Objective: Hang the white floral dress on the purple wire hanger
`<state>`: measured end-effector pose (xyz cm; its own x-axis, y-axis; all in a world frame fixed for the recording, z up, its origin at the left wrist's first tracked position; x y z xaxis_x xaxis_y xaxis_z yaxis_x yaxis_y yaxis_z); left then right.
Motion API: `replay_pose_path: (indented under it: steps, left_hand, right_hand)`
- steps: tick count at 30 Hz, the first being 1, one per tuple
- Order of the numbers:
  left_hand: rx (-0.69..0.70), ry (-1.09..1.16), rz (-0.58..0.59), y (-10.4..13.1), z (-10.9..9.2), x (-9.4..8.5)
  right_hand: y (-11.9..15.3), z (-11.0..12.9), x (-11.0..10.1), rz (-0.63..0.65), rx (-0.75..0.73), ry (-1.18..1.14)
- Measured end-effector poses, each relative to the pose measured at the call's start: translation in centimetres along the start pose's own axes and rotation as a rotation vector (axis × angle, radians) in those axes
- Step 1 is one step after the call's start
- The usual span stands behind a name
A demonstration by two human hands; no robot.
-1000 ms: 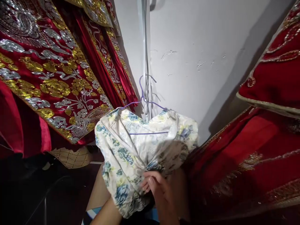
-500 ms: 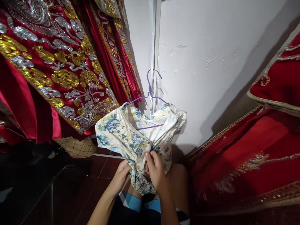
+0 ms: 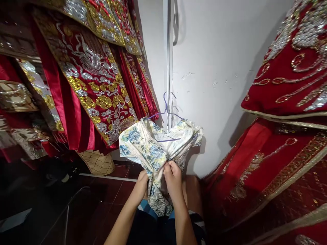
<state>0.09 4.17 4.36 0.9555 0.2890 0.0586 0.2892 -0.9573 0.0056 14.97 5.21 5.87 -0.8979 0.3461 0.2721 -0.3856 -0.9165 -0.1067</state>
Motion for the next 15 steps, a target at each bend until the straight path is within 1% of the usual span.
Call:
replay_pose_path:
  steps: [2,3,5,7,8,9,10,11,12,14,15]
  left_hand:
    - [0.022,0.055,-0.012,-0.5,-0.2,-0.5]
    - [0.044,0.041,-0.057,-0.8,-0.2,-1.1]
    - [0.131,-0.041,-0.220,-1.2,-0.4,-2.8]
    - [0.284,-0.115,-0.395,-0.9,-1.2,-4.3]
    - [0.381,-0.129,-0.455,-0.4,-1.7,-4.6]
    - [0.477,-0.138,-0.477,0.2,-2.2,-4.5]
    - [0.558,-0.154,-0.460,0.8,-2.6,-4.0]
    - [0.620,-0.175,-0.408,1.3,-2.8,-3.1]
    - [0.662,-0.194,-0.331,1.8,-2.8,-2.0]
    - [0.698,-0.206,-0.187,2.5,-2.5,0.1]
    - [0.706,-0.202,-0.140,2.7,-2.3,0.8]
  right_hand:
    - [0.4,-0.2,-0.4,0.007,0.007,0.009]
    - [0.6,-0.4,-0.8,0.002,0.003,0.009]
    - [0.8,-0.6,-1.7,-0.052,-0.015,-0.001]
    - [0.9,-0.7,-2.6,-0.129,-0.023,-0.010]
    - [0.9,-0.6,-2.9,-0.154,-0.022,-0.013]
    - [0.9,-0.4,-2.9,-0.162,-0.023,-0.014]
    - [0.9,-0.1,-2.8,-0.152,-0.028,-0.014]
    - [0.9,0.3,-2.4,-0.126,-0.038,-0.013]
    - [1.0,0.8,-2.0,-0.093,-0.051,-0.013]
    - [1.3,1.6,-1.0,-0.028,-0.066,-0.019]
    - [1.5,1.9,-0.5,0.000,-0.064,-0.021]
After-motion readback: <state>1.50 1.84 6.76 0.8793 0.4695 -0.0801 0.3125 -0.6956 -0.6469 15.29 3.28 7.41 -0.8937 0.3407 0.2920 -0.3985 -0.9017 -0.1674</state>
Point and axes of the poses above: each hand's wrist, its own y-axis away from the middle knuckle, its own x-axis out of the palm, z = x × y, the point moved 7 cm from there along -y, towards the middle knuckle, and after that the axes turned 14 degrees about -z, right-handed, at the moved point
